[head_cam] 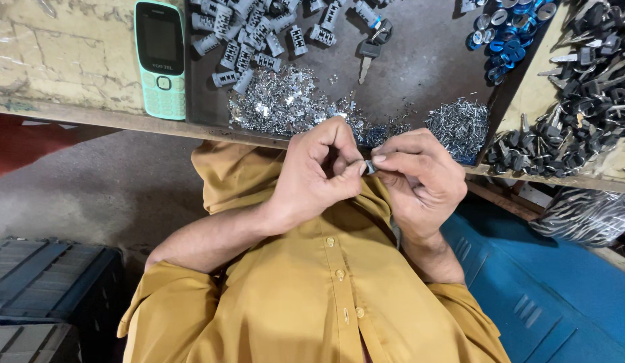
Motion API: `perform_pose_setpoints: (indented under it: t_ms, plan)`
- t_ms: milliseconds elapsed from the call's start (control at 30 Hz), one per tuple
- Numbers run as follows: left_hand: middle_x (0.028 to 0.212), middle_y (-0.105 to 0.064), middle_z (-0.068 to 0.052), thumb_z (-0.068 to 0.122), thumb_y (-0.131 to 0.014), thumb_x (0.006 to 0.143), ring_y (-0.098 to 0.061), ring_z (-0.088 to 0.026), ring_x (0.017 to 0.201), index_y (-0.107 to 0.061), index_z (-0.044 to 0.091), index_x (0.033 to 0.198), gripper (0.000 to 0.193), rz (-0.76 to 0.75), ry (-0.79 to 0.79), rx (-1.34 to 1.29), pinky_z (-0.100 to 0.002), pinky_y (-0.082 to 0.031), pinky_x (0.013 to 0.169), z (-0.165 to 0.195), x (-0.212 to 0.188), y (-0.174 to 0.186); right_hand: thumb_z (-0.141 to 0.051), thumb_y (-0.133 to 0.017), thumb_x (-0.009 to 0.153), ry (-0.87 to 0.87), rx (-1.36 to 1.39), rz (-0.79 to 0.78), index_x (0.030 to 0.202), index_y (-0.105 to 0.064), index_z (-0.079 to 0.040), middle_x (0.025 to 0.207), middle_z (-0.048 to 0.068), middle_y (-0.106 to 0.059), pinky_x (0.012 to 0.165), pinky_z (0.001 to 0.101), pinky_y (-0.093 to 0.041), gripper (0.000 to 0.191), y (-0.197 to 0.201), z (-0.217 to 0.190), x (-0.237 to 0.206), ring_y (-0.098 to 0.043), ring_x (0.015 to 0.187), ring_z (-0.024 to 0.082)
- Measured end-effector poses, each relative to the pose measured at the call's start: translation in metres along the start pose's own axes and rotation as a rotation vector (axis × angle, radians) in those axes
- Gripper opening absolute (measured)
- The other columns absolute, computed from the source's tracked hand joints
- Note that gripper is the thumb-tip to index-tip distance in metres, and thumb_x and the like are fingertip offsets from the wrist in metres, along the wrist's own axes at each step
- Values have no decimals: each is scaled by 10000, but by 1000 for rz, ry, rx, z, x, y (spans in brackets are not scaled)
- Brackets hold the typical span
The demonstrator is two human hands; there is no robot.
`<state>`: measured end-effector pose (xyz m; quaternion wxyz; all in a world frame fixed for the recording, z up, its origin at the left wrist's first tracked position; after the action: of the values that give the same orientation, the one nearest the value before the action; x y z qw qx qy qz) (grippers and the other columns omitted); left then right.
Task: The person sits at a workbench assembling small lock cylinder components. They pick a blue cap piece, insert a small metal pin or spring into it, press the parts together by hand, and place the assembled unit onto the tray with finished pieces, repeating the cycle.
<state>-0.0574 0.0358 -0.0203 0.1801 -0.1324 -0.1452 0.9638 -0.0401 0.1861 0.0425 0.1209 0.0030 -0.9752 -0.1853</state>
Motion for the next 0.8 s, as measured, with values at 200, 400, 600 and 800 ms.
perform_pose_setpoints:
  t_ms: [200,400,600,800]
  plan:
    - [857,-529,48,23,-705,971,-441,-3,740,-530,51,912,186,-59,-80,-115,-215,-381,628,6,4,-1,67,-797,893,-102,153,-1,1006,-700,15,1010,132,-699,740,243,-544,159,1,9,1,-665,862,166]
    - [810,-661,-40,-13,-668,975,-627,-103,644,-641,24,927,66,-144,320,-406,-281,-497,538,3,7,0,96,-789,905,-189,218,66,1045,-698,19,988,133,-689,749,232,-530,184,2,16,-1,-657,873,154]
    - [974,-620,-102,-17,-761,881,-649,-268,805,-651,12,987,155,-155,-654,1009,-381,-526,665,78,-12,-21,126,-809,831,-236,5,23,931,-636,4,956,128,-682,662,216,-475,234,-3,21,-1,-640,809,127]
    - [1131,-641,-110,-32,-714,847,-686,-276,992,-658,5,1039,204,-108,-602,761,-361,-569,807,79,2,-9,22,-797,851,-157,133,76,1005,-612,-15,1036,102,-669,729,262,-513,244,-10,17,10,-621,843,152]
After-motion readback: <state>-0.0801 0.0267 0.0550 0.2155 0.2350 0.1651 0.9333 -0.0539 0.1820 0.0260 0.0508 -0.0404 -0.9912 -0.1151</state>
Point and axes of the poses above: each hand's wrist, its own x-axis towards the middle knuckle, its own y-axis out of the back of the hand, z = x × y, the point moved 7 cm from there along x, towards the middle knuckle
